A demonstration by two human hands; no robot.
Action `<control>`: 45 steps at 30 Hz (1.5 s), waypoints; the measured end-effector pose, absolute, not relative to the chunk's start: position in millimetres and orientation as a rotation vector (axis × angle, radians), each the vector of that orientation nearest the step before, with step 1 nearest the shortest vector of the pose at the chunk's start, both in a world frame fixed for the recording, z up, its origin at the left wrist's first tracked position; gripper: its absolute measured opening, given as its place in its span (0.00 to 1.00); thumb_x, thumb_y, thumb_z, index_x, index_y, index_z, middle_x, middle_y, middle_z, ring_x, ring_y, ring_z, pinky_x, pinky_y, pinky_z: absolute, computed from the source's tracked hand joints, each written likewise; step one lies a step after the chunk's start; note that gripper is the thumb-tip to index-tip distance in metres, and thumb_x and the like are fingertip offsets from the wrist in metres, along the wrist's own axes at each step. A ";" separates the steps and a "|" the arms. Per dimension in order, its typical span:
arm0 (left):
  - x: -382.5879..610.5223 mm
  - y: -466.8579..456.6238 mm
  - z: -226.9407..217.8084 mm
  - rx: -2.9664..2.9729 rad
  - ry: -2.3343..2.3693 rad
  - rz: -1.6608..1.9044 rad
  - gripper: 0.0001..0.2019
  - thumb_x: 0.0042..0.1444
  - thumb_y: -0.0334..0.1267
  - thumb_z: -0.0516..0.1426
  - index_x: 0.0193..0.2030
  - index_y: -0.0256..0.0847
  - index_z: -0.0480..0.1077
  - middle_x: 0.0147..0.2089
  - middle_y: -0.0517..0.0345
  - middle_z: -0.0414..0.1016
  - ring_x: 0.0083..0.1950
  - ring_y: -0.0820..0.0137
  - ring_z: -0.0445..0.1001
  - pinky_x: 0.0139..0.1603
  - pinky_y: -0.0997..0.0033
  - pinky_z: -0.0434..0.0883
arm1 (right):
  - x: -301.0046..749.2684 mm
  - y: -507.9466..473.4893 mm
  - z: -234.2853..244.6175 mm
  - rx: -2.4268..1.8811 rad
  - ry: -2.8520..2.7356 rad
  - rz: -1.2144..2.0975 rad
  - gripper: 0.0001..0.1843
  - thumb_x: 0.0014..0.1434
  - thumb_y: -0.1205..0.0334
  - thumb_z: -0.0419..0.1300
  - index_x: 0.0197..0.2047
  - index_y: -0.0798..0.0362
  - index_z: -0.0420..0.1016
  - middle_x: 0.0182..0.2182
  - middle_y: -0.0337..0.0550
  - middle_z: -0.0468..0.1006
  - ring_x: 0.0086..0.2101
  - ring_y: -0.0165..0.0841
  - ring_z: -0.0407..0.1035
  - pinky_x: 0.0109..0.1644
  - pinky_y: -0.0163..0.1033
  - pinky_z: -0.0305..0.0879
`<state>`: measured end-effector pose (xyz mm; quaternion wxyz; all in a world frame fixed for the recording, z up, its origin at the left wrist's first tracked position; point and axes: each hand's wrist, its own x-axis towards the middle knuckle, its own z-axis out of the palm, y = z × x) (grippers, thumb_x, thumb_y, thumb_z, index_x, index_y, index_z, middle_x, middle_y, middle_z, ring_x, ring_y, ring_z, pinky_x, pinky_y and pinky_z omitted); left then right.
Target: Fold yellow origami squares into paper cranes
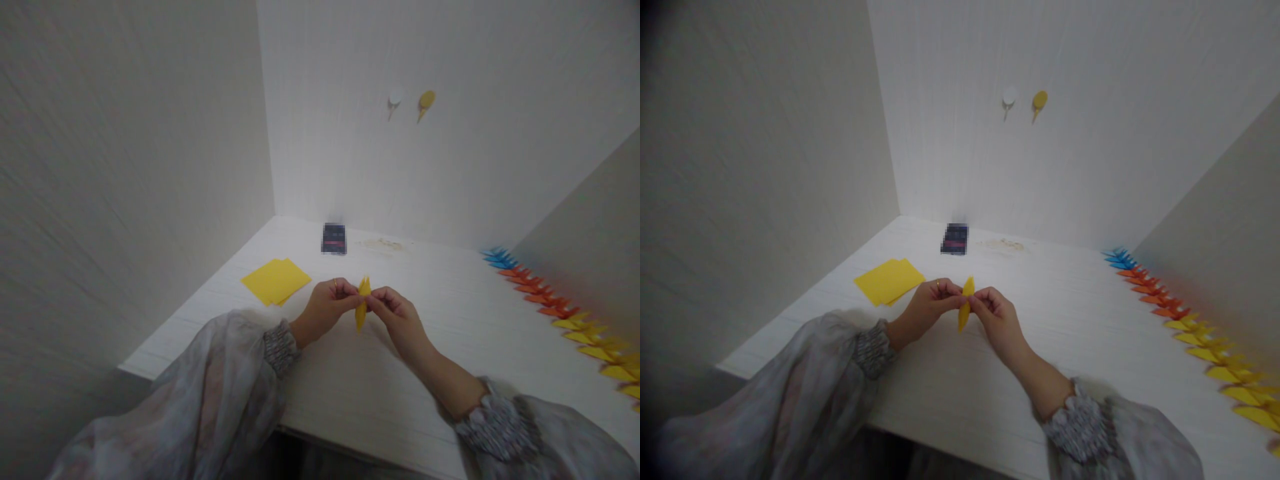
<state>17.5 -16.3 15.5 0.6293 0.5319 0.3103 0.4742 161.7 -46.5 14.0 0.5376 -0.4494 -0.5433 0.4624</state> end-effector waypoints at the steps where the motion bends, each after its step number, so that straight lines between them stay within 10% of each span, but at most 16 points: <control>1: 17.4 -16.3 15.6 1.220 0.708 1.090 0.10 0.39 0.36 0.62 0.24 0.33 0.66 0.25 0.61 0.71 0.28 0.76 0.70 0.35 0.72 0.66 | 161.2 -47.1 13.8 -1.083 -1.298 1.089 0.08 0.48 0.57 0.60 0.26 0.53 0.69 0.23 0.38 0.72 0.28 0.30 0.66 0.34 0.37 0.62; 25: 16.8 -17.3 23.5 1.185 0.779 1.063 0.19 0.38 0.38 0.63 0.37 0.36 0.63 0.21 0.65 0.69 0.22 0.79 0.67 0.28 0.76 0.66 | 152.2 -51.3 14.0 -1.005 -1.235 1.005 0.15 0.45 0.58 0.64 0.31 0.50 0.61 0.25 0.34 0.68 0.25 0.26 0.64 0.28 0.32 0.61; 45: 18.4 -16.7 16.2 1.281 0.812 1.078 0.13 0.39 0.43 0.61 0.21 0.35 0.67 0.21 0.62 0.67 0.24 0.78 0.62 0.27 0.75 0.61 | 157.5 -45.8 2.1 -1.201 -1.415 1.184 0.10 0.46 0.56 0.61 0.24 0.55 0.72 0.20 0.37 0.71 0.21 0.25 0.60 0.24 0.32 0.54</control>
